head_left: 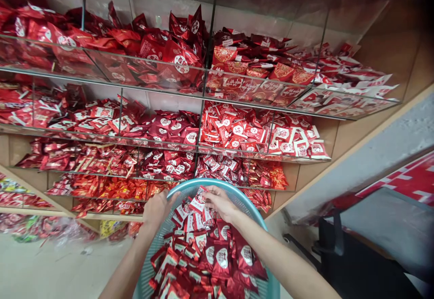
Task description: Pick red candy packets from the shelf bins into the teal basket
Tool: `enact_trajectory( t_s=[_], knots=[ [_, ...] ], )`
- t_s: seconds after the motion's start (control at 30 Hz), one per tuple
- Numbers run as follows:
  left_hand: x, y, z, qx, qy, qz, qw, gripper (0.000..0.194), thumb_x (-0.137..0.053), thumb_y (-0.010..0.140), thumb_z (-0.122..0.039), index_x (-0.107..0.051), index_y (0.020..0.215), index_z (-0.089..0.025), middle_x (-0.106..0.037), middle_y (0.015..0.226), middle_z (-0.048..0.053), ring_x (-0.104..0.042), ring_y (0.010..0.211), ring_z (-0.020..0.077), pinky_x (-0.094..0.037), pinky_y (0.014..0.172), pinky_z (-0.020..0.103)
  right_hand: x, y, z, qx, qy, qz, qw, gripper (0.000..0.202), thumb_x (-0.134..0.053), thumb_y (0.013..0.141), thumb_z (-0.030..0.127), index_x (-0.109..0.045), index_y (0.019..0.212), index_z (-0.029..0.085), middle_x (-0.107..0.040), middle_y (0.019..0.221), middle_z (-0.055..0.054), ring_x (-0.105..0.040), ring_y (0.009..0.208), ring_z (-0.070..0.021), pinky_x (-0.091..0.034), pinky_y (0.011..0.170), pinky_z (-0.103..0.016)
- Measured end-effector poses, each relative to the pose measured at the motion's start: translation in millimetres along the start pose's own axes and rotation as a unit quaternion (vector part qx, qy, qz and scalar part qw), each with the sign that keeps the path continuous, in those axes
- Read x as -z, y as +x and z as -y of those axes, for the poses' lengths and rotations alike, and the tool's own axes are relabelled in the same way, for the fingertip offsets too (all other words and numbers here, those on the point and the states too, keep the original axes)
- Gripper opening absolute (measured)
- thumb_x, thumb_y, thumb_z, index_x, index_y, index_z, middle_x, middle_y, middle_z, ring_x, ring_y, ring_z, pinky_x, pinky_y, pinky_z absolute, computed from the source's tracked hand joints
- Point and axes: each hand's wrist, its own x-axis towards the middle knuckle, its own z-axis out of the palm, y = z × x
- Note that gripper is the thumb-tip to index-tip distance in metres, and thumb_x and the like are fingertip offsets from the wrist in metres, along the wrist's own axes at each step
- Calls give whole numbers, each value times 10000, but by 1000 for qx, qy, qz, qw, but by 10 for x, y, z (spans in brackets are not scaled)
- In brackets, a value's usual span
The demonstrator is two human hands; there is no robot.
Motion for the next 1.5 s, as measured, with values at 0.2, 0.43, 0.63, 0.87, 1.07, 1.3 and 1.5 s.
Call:
enact_trajectory(
  t_s=[0.2, 0.43, 0.63, 0.87, 1.07, 1.3, 1.5],
  knots=[
    [28, -1, -3, -1, 5, 16, 1000, 568, -266, 858, -583, -591, 963, -129, -654, 749, 141, -654, 787, 284, -467, 640, 321, 74, 234, 53, 70, -58, -58, 994, 256, -699, 576, 361, -550, 677, 178, -513, 604, 50, -478, 530, -71, -453, 534, -226],
    [42, 1, -10, -8, 12, 13, 1000, 540, -288, 860, -570, -587, 948, -130, -659, 760, 141, -655, 788, 304, -474, 645, 345, 56, 383, -42, 173, -244, -92, 950, 121, -563, 678, 276, -547, 607, 180, -551, 586, 24, -487, 545, -105, -397, 536, -232],
    [46, 0, -7, -7, 3, 12, 1000, 580, -260, 859, -581, -602, 938, -120, -657, 750, 150, -653, 773, 291, -470, 653, 341, -43, 371, -123, 174, -316, -59, 931, 164, -540, 681, 169, -540, 843, 194, -541, 533, 67, -455, 462, -104, -354, 501, -218],
    [74, -15, -23, 5, -12, 26, 1000, 547, -268, 864, -566, -596, 953, -137, -665, 776, 148, -655, 787, 288, -471, 661, 341, -143, 297, -114, 230, -484, -32, 844, 191, -458, 764, 85, -594, 796, 215, -622, 704, 16, -558, 651, -130, -384, 619, -230],
    [22, -5, -5, -1, 0, 15, 1000, 577, -246, 859, -584, -593, 941, -130, -654, 754, 144, -653, 784, 295, -475, 657, 350, -199, 265, -149, 206, -595, -57, 775, 212, -448, 817, 127, -588, 946, 220, -645, 857, -33, -573, 810, -177, -390, 733, -274],
    [21, 6, -2, -1, -1, 17, 1000, 586, -254, 854, -596, -600, 935, -130, -651, 742, 145, -654, 775, 294, -481, 653, 354, -118, 202, -2, 318, -686, 63, 651, 258, -488, 815, 174, -538, 1065, 208, -587, 1043, -70, -481, 996, -221, -379, 845, -342],
    [50, -1, -22, 12, -13, 23, 1000, 582, -267, 856, -585, -605, 964, -124, -657, 774, 153, -650, 791, 275, -477, 678, 343, -149, 232, 33, 308, -736, 142, 586, 319, -568, 772, 165, -517, 1086, 175, -548, 1091, -85, -473, 1017, -235, -384, 870, -385]
  ],
)
